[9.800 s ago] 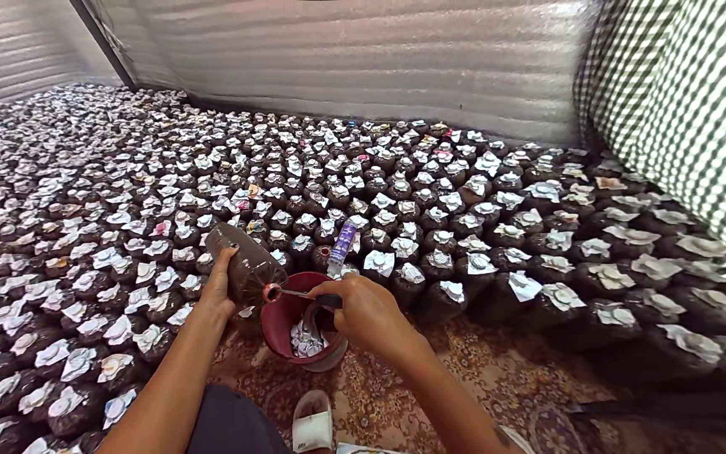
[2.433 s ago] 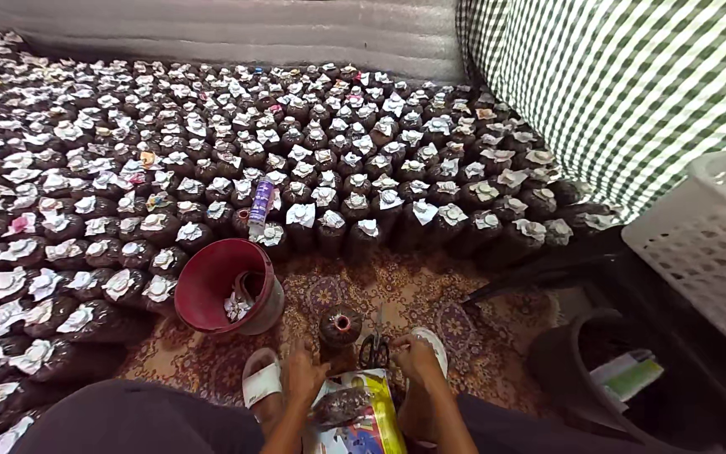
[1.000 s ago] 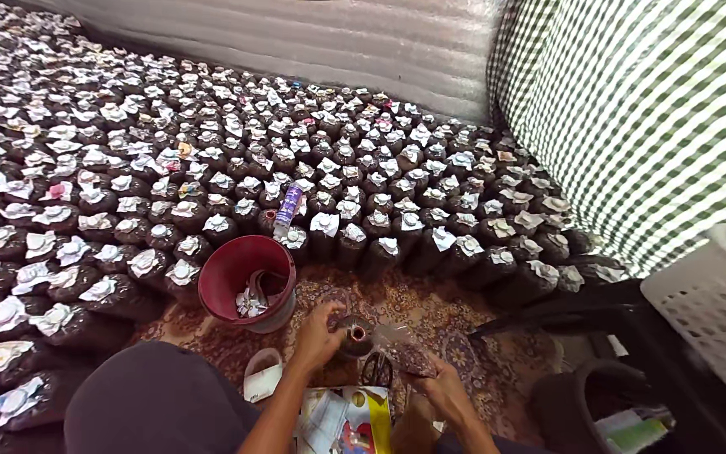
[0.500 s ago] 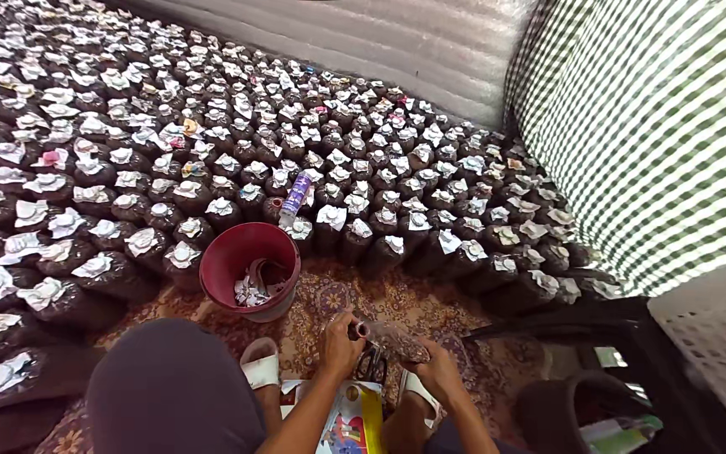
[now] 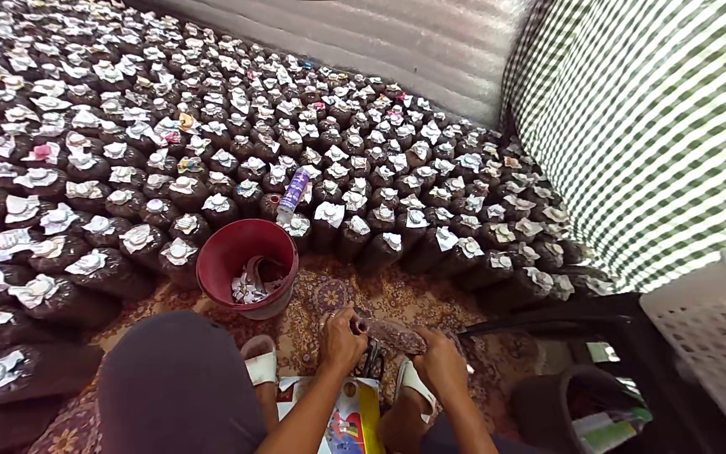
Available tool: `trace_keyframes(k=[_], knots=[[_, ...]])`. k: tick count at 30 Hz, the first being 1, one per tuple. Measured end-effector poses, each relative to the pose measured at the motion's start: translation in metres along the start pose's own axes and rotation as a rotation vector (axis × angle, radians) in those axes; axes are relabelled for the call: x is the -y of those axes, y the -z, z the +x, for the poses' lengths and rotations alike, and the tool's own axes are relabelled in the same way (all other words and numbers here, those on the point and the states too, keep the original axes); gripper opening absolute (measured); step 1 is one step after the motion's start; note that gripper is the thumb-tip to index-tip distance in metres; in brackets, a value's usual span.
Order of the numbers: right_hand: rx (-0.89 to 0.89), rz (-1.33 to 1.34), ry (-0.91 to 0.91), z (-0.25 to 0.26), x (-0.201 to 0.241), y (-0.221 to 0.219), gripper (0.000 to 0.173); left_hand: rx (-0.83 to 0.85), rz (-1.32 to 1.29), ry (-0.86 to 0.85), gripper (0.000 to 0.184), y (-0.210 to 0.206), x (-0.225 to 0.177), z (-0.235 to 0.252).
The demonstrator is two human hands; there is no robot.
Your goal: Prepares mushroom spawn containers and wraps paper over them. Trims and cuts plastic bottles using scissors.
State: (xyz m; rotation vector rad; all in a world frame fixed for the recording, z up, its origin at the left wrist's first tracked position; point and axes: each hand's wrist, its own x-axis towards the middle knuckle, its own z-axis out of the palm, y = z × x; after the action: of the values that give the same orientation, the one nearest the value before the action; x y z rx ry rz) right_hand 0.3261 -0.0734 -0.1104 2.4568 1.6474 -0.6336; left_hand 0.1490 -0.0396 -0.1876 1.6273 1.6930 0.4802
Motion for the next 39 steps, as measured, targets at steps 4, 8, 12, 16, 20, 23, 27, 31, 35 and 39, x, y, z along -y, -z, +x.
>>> trace_keyframes(k=[4, 8, 12, 16, 20, 23, 27, 31, 35, 39], knots=[[-0.017, -0.019, -0.006, -0.001, 0.002, 0.002, 0.051, 0.022, 0.005, 0.011, 0.032, 0.001, -0.002, 0.000], [-0.010, -0.018, -0.005, 0.000, 0.002, 0.002, 0.052, 0.033, 0.001, 0.023, 0.032, 0.001, -0.003, -0.001], [-0.022, -0.024, 0.016, -0.001, 0.002, 0.003, 0.051, 0.034, -0.003, 0.031, 0.034, 0.002, -0.003, -0.002], [-0.022, -0.034, 0.007, -0.002, 0.004, 0.004, 0.052, 0.038, -0.007, 0.037, 0.036, 0.002, -0.004, -0.002], [-0.030, -0.042, 0.015, -0.004, 0.008, 0.006, 0.050, 0.034, -0.008, 0.033, 0.036, 0.002, -0.003, -0.002], [-0.051, -0.041, 0.018, -0.005, 0.010, 0.006, 0.049, 0.042, -0.008, 0.042, 0.035, 0.001, -0.003, -0.002], [-0.050, -0.053, 0.016, -0.003, 0.011, 0.006, 0.048, 0.035, -0.015, 0.055, 0.037, 0.002, -0.004, -0.002], [-0.049, -0.053, 0.012, -0.004, 0.013, 0.007, 0.048, 0.043, -0.012, 0.056, 0.039, 0.004, -0.003, -0.001], [-0.055, -0.050, 0.007, -0.004, 0.013, 0.007, 0.048, 0.040, -0.005, 0.056, 0.038, 0.004, -0.004, -0.002], [-0.040, -0.008, 0.020, 0.001, 0.008, 0.003, 0.049, 0.032, -0.018, 0.059, 0.040, 0.002, -0.002, -0.002]])
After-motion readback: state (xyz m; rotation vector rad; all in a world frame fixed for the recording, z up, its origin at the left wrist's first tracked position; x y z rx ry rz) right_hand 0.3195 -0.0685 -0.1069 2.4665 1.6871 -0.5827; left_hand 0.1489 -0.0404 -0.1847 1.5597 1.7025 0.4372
